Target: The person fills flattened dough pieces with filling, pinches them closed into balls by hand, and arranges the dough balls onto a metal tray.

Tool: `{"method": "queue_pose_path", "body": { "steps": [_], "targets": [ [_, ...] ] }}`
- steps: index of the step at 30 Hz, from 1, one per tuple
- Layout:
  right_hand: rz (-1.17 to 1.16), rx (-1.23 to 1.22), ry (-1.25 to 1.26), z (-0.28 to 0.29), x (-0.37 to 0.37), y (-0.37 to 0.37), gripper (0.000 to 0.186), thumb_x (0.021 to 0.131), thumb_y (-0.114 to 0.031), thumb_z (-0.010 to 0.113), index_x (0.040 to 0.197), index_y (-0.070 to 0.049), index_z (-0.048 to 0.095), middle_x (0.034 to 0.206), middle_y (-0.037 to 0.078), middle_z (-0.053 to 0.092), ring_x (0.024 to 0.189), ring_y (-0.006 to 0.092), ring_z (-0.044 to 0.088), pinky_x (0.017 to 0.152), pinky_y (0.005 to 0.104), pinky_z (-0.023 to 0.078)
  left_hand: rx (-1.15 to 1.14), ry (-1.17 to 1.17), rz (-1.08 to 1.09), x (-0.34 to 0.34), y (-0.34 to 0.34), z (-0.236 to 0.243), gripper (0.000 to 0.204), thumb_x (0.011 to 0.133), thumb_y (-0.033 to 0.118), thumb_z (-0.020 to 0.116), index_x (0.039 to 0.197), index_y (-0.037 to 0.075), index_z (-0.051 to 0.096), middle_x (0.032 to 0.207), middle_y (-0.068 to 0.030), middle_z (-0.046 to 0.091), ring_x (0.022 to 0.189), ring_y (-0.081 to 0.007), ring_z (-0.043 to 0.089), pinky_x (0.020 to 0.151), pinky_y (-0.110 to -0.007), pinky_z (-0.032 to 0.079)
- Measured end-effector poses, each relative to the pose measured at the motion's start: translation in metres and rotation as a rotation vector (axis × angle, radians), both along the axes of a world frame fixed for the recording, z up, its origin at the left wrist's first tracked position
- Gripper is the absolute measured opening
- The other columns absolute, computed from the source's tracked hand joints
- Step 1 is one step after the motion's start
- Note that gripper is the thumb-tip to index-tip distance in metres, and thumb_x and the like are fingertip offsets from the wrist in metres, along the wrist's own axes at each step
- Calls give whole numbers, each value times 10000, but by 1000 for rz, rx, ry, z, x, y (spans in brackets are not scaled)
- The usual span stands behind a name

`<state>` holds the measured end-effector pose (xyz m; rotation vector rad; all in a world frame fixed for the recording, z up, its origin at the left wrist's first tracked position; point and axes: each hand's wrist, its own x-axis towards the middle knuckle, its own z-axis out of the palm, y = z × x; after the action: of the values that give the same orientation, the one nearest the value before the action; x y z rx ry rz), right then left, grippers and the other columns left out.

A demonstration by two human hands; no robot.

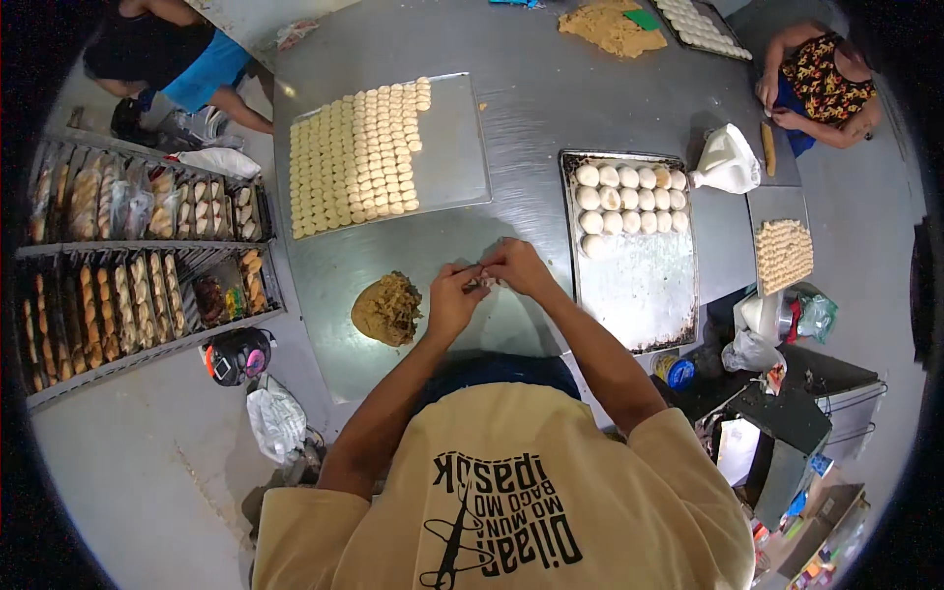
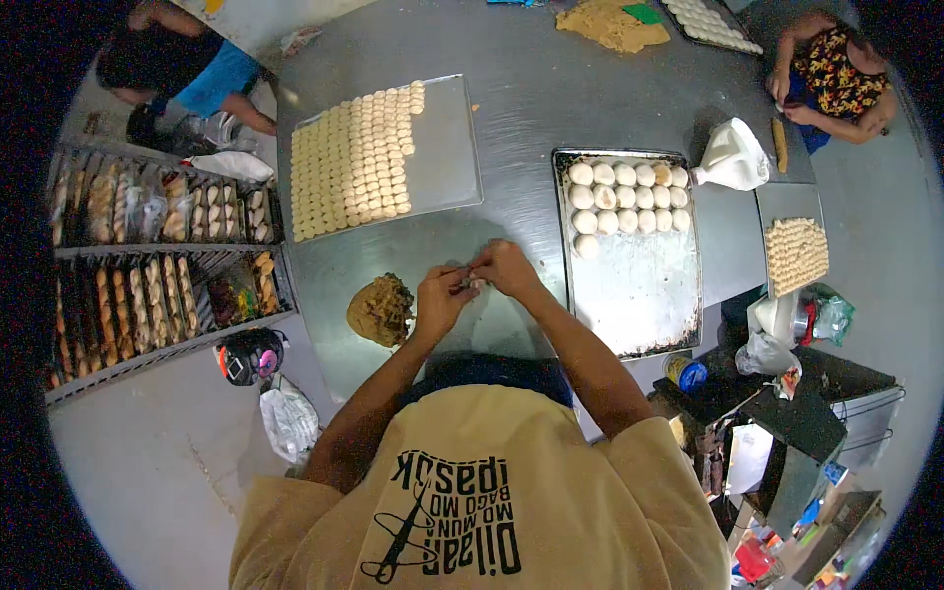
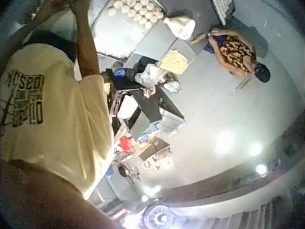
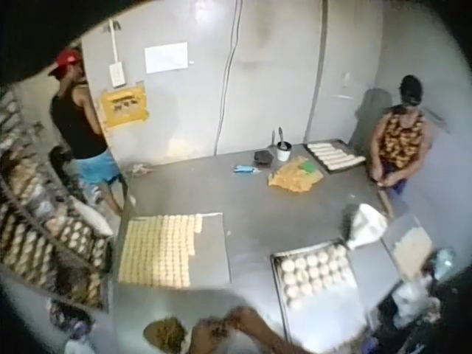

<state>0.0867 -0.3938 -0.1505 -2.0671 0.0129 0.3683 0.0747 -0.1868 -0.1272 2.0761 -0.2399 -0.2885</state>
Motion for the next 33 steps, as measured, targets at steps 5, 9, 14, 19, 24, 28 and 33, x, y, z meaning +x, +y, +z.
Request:
{"method": "queue_pose_path", "body": {
  "steps": [5, 9, 14, 19, 24, 28, 33],
  "targets": [
    [119, -21, -204, 10, -5, -1, 238, 866, -200, 854, 1040, -38, 867, 969, 183, 788, 927, 337, 783, 860, 446, 621, 99, -66, -15, 2, 1, -9, 315, 836, 87, 899, 1143, 38, 846, 940, -173, 784, 870, -331, 782, 779, -434, 620],
    [-2, -1, -65, 25, -7, 9, 445, 867, -85, 826, 1309, -70, 776, 1015, 185, 785, 942, 357, 768, 894, 476, 612, 280, -90, -105, 6, -8, 1, 194, 855, 29, 828, 1048, 20, 829, 935, -185, 785, 854, -396, 769, 771, -457, 616],
    [-46, 81, -80, 35, -30, 22, 790, 903, 5, 754, 1640, -118, 496, 1046, 191, 774, 958, 392, 742, 889, 495, 612, 159, -78, -132, 23, 1, 2, 171, 877, 63, 785, 1041, 24, 813, 929, -214, 750, 860, -436, 735, 775, -500, 596],
    [-45, -142, -483, 2, -53, 29, 795, 913, 18, 748, 1650, -109, 477, 1132, 222, 730, 961, 429, 712, 819, 482, 613, 268, -166, -159, 11, -1, 2, 167, 931, 120, 756, 1070, 61, 826, 955, -191, 718, 890, -423, 710, 779, -517, 585],
    [-152, 26, -224, 9, -44, 37, 805, 880, -9, 796, 1626, -97, 506, 1003, 185, 762, 899, 360, 741, 798, 444, 617, 315, -400, -184, -16, 21, 10, 294, 946, 34, 659, 1175, 83, 836, 1019, -161, 714, 1010, -394, 668, 909, -505, 555],
    [-308, 159, -27, -3, 3, 22, 746, 904, -142, 820, 1593, -83, 540, 962, 128, 789, 910, 310, 753, 862, 437, 606, 281, -375, -222, -6, 31, 19, 348, 973, -5, 622, 1273, 51, 790, 1138, -202, 726, 1105, -441, 667, 976, -528, 544],
    [-262, -615, -499, 7, 23, 69, 743, 990, -397, 778, 1601, -58, 523, 1411, 205, 697, 1374, 388, 613, 1165, 533, 470, 146, -347, -37, -22, 53, 33, 279, 905, -38, 693, 1140, 45, 819, 1063, -174, 722, 1049, -399, 676, 932, -502, 552]
  ]
}}
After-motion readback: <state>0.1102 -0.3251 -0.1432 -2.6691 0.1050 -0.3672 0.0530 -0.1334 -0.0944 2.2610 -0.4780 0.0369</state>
